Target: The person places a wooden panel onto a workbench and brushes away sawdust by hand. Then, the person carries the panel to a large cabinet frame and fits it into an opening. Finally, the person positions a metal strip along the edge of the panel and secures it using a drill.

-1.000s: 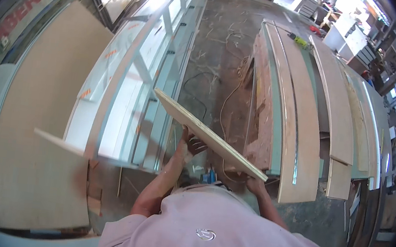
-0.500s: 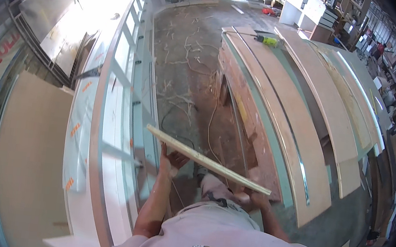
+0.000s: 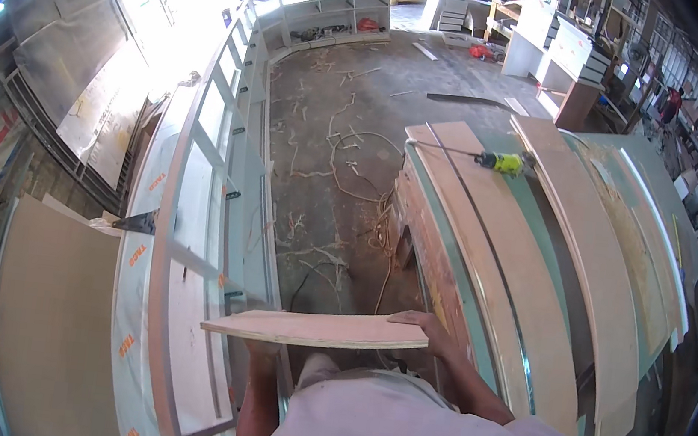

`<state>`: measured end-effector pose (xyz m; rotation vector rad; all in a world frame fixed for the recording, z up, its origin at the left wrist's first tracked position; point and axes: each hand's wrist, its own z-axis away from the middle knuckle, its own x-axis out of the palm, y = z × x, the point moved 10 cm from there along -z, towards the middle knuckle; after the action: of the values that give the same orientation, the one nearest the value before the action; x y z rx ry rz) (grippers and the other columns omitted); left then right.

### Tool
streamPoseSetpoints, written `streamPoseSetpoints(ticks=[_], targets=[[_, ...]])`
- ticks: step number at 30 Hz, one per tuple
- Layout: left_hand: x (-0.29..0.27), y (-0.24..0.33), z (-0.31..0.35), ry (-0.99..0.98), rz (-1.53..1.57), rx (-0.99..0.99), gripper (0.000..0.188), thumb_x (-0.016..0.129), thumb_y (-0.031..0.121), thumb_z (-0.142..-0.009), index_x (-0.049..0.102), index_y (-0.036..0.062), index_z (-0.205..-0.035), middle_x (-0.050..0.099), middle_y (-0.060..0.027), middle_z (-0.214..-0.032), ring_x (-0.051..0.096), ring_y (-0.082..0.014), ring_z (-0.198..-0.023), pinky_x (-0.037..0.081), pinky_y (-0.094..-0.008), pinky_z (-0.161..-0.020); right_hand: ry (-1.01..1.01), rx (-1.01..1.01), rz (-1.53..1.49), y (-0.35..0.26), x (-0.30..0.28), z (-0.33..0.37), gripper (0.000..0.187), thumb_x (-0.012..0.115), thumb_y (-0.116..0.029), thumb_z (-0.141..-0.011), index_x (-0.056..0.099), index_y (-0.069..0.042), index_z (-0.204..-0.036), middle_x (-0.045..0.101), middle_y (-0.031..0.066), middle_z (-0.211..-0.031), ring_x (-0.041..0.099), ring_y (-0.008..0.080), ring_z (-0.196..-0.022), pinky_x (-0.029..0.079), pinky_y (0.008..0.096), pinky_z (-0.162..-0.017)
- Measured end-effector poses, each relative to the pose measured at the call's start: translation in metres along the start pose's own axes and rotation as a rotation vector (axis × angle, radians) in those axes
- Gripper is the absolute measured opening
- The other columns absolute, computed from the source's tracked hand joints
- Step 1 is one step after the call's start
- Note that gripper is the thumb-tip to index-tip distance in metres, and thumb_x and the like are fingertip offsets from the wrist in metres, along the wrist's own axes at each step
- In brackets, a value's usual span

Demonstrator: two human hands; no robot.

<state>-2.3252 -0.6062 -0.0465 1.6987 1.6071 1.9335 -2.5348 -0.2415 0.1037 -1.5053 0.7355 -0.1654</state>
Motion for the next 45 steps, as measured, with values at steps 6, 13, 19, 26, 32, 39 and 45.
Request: streamPoseSetpoints(ticks=[6,13,19,26,32,39,45], targets=[[-0.044,-0.017,-0.104,-0.008,-0.869,0.02,0.06,0.054,0.051,-0.098,0.045,0.0104,-0.141,0.053,-0.0118,-0.139,0.063,-0.0306,-0.112,0.047,-0.0509,-0.104,-0.017,-0.012,0.048,0.004,-0.04,-0.127,0.036,0.071,-0.008,-0.08,0.071,-0.005,-0.116,0.072,0.0141,-0.116,0.068,0.0285,-0.11,0.05,0.0363,-0.097],[-0.036,-0.092,-0.283,0.298,0.493,-0.495,0.071,0.057,0.057,-0.094,0.044,0.0088,-0.145,0.054,-0.0117,-0.14,0.059,-0.0321,-0.118,0.043,-0.0506,-0.106,0.05,0.006,0.08,0.044,-0.091,-0.299,0.04,0.077,-0.004,-0.074,0.073,-0.007,-0.114,0.073,0.0111,-0.11,0.07,0.0249,-0.102,0.053,0.0353,-0.091],[-0.01,-0.08,-0.478,0.183,-0.281,-0.607,0.092,0.045,0.081,-0.084,0.057,0.0034,-0.132,0.053,-0.0242,-0.136,0.05,-0.0432,-0.128,0.035,-0.0623,-0.111,0.259,0.24,-0.229,0.036,-0.156,-0.436,0.034,0.081,-0.004,-0.075,0.074,-0.004,-0.107,0.074,0.0091,-0.101,0.07,0.02,-0.091,0.055,0.0345,-0.083],[-0.018,-0.133,-0.657,0.527,0.206,-0.784,0.099,0.048,0.074,-0.088,0.024,0.0028,-0.152,0.039,-0.0259,-0.145,0.042,-0.0483,-0.132,0.035,-0.0636,-0.11,0.563,0.164,-0.346,0.082,-0.243,-0.551,0.026,0.085,-0.005,-0.075,0.073,-0.004,-0.098,0.071,0.0018,-0.092,0.065,0.0103,-0.088,0.052,0.0271,-0.079],[-0.075,-0.187,-0.777,0.558,-0.094,-0.792,0.093,0.053,0.068,-0.09,0.025,0.0063,-0.154,0.039,-0.0209,-0.148,0.046,-0.0417,-0.13,0.041,-0.0591,-0.105,0.621,0.273,-0.382,0.165,-0.305,-0.65,0.029,0.085,-0.001,-0.071,0.071,-0.006,-0.096,0.069,-0.0002,-0.09,0.063,0.009,-0.085,0.051,0.0267,-0.078],[-0.106,-0.23,-0.93,0.446,-0.457,-0.442,0.074,0.04,0.067,-0.097,0.042,0.0136,-0.147,0.053,-0.0137,-0.137,0.051,-0.0304,-0.125,0.039,-0.049,-0.104,0.402,0.329,-0.22,0.265,-0.4,-0.841,0.028,0.085,-0.01,-0.074,0.071,-0.002,-0.097,0.071,0.0027,-0.094,0.063,0.0104,-0.086,0.051,0.029,-0.079],[-0.079,-0.215,-1.109,0.585,-0.761,-0.145,0.071,0.029,0.058,-0.105,0.035,0.0064,-0.153,0.05,-0.0152,-0.143,0.051,-0.027,-0.128,0.036,-0.0461,-0.112,0.343,0.343,-0.285,0.283,-0.5,-1.022,0.038,0.086,-0.015,-0.075,0.072,-0.001,-0.108,0.074,0.0078,-0.1,0.068,0.0129,-0.091,0.055,0.0307,-0.083]])
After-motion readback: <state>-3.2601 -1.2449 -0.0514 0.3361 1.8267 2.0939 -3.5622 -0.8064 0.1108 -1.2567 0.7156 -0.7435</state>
